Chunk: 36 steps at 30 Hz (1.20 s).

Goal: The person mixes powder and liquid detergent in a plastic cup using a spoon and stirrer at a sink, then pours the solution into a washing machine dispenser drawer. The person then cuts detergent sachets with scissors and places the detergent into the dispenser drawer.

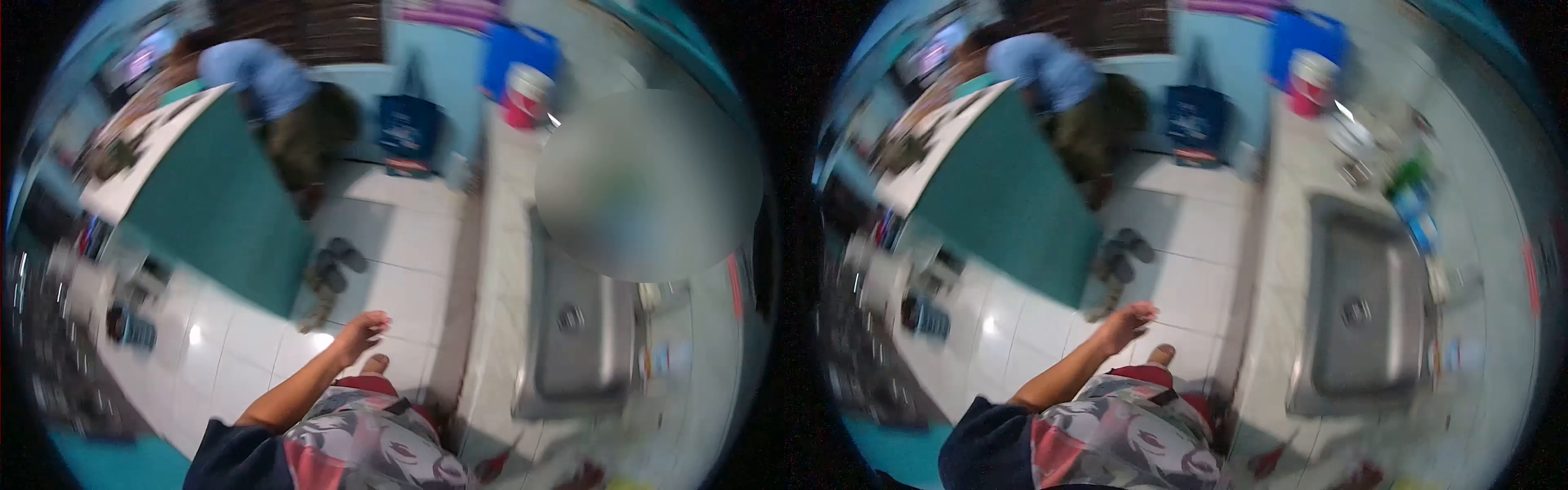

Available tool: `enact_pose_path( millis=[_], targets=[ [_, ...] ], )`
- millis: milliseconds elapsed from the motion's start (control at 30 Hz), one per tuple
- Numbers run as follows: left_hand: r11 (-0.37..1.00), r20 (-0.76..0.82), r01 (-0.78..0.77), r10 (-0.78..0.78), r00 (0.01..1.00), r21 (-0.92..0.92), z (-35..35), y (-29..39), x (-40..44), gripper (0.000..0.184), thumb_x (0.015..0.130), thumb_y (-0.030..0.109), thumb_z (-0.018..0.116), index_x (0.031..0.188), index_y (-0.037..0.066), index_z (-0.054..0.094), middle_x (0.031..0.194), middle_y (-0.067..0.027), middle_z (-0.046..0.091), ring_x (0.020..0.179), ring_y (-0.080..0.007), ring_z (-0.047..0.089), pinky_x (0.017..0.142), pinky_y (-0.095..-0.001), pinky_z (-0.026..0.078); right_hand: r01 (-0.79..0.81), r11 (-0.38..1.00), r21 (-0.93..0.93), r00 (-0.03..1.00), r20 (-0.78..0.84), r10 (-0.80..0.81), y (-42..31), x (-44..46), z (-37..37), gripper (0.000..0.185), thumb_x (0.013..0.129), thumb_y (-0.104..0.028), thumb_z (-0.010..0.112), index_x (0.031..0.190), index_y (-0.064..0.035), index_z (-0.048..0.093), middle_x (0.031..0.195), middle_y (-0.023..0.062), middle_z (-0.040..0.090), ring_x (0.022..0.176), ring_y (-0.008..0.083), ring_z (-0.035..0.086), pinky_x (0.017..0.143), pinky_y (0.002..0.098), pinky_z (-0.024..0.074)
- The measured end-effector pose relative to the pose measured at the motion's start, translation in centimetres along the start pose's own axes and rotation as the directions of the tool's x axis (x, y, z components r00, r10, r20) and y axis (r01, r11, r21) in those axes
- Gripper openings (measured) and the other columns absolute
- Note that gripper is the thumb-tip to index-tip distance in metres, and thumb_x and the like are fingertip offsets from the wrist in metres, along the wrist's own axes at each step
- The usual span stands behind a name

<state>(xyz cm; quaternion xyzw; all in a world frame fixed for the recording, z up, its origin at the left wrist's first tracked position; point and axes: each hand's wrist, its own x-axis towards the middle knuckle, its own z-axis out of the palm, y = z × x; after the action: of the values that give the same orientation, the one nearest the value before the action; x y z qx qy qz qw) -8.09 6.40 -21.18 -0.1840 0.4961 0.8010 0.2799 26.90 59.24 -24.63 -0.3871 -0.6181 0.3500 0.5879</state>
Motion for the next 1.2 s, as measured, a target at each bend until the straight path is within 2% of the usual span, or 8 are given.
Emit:
enact_pose_path(
  millis=[67,100,133,500,700,800,1000,1200],
  targets=[
    [0.999,0.072,0.006,-0.01,0.997,0.053,0.9,-0.5,0.7,0.023,0.079,0.028,0.054,0.099,0.018,0.057,0.092,0.0052,0.056,0.089,-0.0081,0.05,0.08,-0.0263,0.034,-0.165,0.968,0.188,0.986,0.028,0.162,1.2,0.3,0.7,0.031,0.09,-0.023,0.051,0.113,-0.0023,0.055,0.1,0.0072,0.06,0.08,0.0164,0.057,0.071,0.0268,0.0474],
    [0.997,0.205,0.065,-0.074,0.976,0.052,-1.4,-2.3,3.2,0.03,0.078,0.028,0.059,0.106,0.019,0.056,0.103,0.0033,0.06,0.097,-0.011,0.05,0.09,-0.0349,0.031,-0.229,0.969,-0.09,0.973,0.008,0.23,1.2,0.7,-0.7,0.035,0.092,-0.022,0.048,0.12,-0.0009,0.051,0.108,0.0111,0.06,0.095,0.0199,0.058,0.081,0.0289,0.0482],
    [0.998,0.24,0.055,-0.054,0.969,0.004,0.8,-2.1,2.2,0.033,0.078,0.027,0.058,0.11,0.017,0.055,0.104,0.0024,0.059,0.097,-0.0107,0.05,0.087,-0.032,0.032,0.032,0.848,-0.53,0.997,0.077,0.01,4.7,1.4,-2.5,0.034,0.092,-0.019,0.049,0.121,-0.0003,0.05,0.112,0.013,0.058,0.096,0.02,0.057,0.081,0.0299,0.0482],
    [0.863,0.37,0.198,-0.392,0.842,0.465,17.7,-9.1,3.0,0.036,0.088,0.032,0.051,0.118,0.013,0.047,0.112,0.0008,0.056,0.097,-0.0101,0.052,0.084,-0.0291,0.036,-0.079,0.975,-0.208,0.996,0.017,0.084,-6.8,-0.9,4.0,0.013,0.087,-0.013,0.057,0.095,-0.0034,0.059,0.083,0.0073,0.061,0.073,0.0168,0.06,0.057,0.0269,0.0452],
    [0.676,0.59,-0.138,-0.504,0.631,0.724,28.3,-15.4,1.1,0.039,0.085,0.021,0.057,0.121,0.011,0.045,0.109,-0.0032,0.057,0.103,-0.0164,0.052,0.087,-0.0354,0.039,-0.074,0.959,-0.272,0.997,-0.045,0.064,-8.8,-0.7,4.4,0.016,0.087,-0.013,0.056,0.098,-0.0028,0.059,0.091,0.0092,0.061,0.075,0.0178,0.061,0.059,0.0272,0.0491],
    [0.715,0.832,-0.431,-0.423,0.36,0.55,31.7,-20.9,3.5,0.051,0.082,0.013,0.062,0.126,0.009,0.039,0.119,-0.0052,0.051,0.108,-0.0188,0.049,0.091,-0.0371,0.037,-0.128,0.948,-0.29,0.99,0.026,0.142,-9.3,-1.3,4.9,0.014,0.086,-0.011,0.056,0.096,-0.0025,0.059,0.089,0.0094,0.061,0.073,0.0187,0.061,0.057,0.0271,0.0492],
    [0.433,0.919,-0.839,-0.351,0.179,0.329,38.7,-25.6,3.2,0.078,0.068,0.012,0.073,0.132,0.004,0.028,0.128,-0.016,0.038,0.118,-0.0288,0.041,0.101,-0.0383,0.031,-0.08,0.9,-0.428,0.996,-0.06,0.06,-10.1,-0.9,4.6,0.01,0.083,-0.005,0.059,0.093,-0.0037,0.058,0.086,0.0091,0.061,0.072,0.0186,0.062,0.055,0.0265,0.0498],
    [0.476,0.935,-0.86,-0.354,0.003,0.183,40.9,-28.4,2.8,0.091,0.058,0.016,0.08,0.131,0.001,0.028,0.126,-0.0188,0.04,0.118,-0.0344,0.04,0.102,-0.0412,0.031,-0.188,0.922,-0.337,0.978,-0.154,0.143,-9.7,-2.3,5.5,0.01,0.081,-0.001,0.06,0.09,-0.003,0.058,0.087,0.007,0.062,0.074,0.0172,0.062,0.055,0.026,0.0499]
  ],
)
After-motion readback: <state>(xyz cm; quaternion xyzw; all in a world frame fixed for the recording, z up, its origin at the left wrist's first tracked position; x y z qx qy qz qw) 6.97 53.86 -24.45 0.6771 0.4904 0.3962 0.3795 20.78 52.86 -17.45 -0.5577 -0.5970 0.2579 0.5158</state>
